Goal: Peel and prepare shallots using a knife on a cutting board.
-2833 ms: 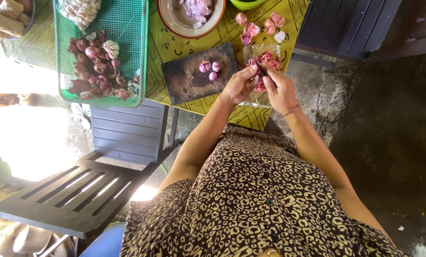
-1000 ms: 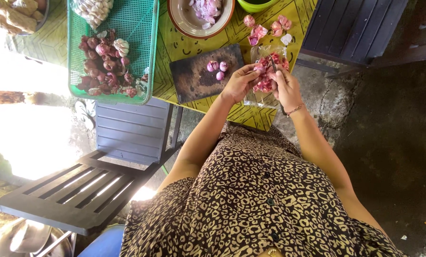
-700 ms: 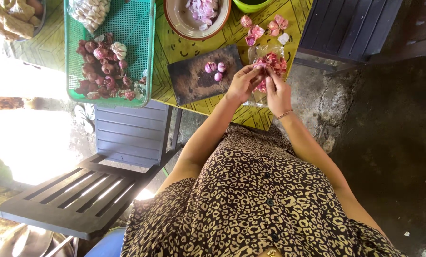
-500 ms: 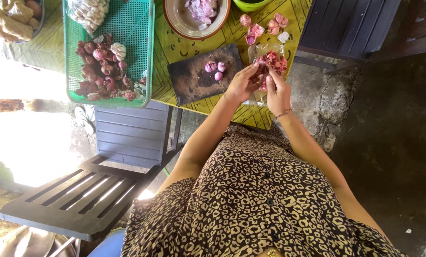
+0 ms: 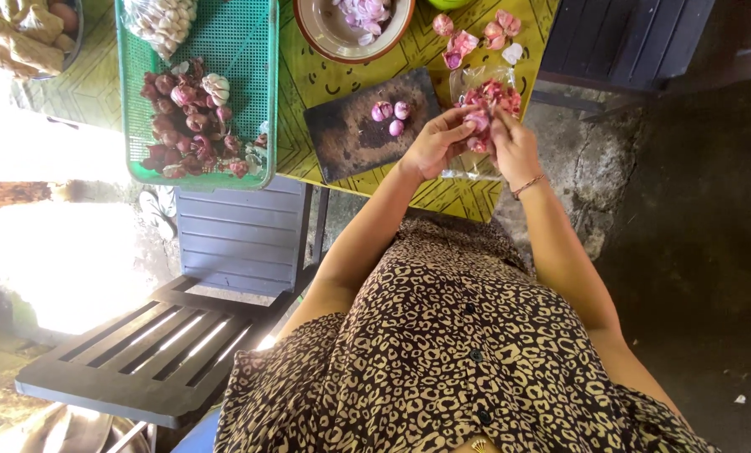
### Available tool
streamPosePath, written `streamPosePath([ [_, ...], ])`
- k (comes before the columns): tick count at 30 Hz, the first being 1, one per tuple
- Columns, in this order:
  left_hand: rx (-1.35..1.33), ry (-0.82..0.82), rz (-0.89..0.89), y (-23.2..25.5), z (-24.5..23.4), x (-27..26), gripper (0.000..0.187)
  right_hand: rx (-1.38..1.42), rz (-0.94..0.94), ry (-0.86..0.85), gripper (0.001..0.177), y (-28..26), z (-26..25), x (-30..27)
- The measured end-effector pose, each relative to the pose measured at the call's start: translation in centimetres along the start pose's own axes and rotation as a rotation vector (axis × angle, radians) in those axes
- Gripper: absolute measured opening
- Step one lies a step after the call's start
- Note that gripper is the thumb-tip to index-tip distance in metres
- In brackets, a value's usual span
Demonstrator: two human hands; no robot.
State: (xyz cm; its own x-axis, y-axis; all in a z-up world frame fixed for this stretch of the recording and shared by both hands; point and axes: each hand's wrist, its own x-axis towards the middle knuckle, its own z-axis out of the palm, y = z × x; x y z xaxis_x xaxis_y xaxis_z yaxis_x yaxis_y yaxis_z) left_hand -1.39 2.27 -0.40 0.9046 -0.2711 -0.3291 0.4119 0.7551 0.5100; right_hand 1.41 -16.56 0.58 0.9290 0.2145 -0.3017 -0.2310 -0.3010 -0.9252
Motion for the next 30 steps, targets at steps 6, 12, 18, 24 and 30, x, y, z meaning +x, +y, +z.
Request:
streamPosePath([
  [6,0.128,-0.030,0.127,-1.2,-3.5,1.0,0.036,-0.357,-0.154,0.057,0.028,-2.0,0.4,-2.1],
  [12,0.215,-0.040,0.140,-1.1,-3.2,0.2,0.037,-0.291,-0.333,0.080,0.039,-6.5,1.2,-5.9],
  [18,0.363,-0.020,0.213,-1.0,-3.0,-0.3,0.036,-0.430,-0.646,0.105,0.031,-6.1,1.9,-6.5],
  [24,0.225,-0.020,0.104,-0.8,-3.9,-0.6,0.035,-0.308,-0.502,0.170,0.029,-4.6,3.5,-6.3],
  [30,0.140,-0.060,0.010,-0.1,-3.1,-1.7,0.038,-0.199,-0.260,0.251,0.030,-1.3,3.5,-4.6],
])
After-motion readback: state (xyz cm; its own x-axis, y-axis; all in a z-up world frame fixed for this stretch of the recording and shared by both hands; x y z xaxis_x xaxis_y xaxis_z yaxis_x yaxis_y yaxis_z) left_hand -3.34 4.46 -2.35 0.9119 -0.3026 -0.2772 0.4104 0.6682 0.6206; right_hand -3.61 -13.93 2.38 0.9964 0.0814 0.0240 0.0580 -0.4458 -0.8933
